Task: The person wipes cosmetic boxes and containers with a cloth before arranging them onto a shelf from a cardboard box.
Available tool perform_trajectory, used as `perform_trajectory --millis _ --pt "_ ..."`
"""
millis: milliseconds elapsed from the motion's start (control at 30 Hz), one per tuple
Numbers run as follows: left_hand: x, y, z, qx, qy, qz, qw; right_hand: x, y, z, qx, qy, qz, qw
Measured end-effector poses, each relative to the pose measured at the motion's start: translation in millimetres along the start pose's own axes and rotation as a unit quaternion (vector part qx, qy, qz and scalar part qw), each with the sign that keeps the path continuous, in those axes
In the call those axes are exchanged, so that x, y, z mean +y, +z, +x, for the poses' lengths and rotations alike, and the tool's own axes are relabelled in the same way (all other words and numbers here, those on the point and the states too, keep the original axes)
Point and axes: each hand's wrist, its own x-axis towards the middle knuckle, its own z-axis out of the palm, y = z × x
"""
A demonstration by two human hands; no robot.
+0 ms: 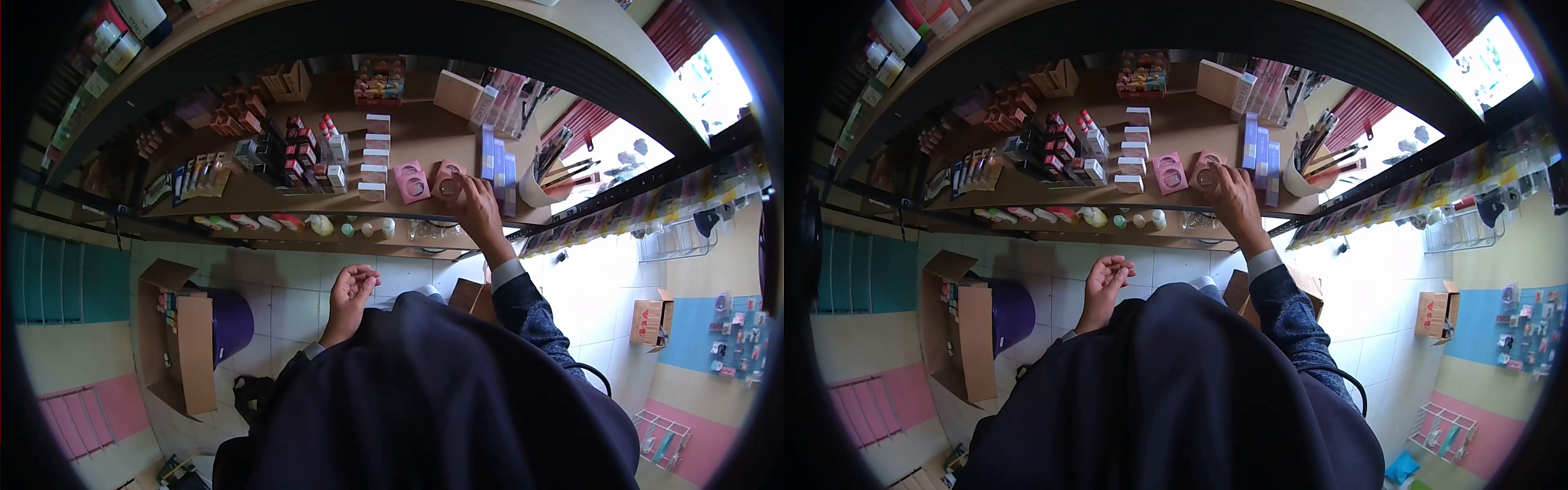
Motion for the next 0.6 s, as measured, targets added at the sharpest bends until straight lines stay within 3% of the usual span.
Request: perform_trajectory --millis 600 --pt "-2 -4 -3 0.008 0.001 0.008 1.0 -9 -9 15 -0.054 -0.003 -0.008 0.998"
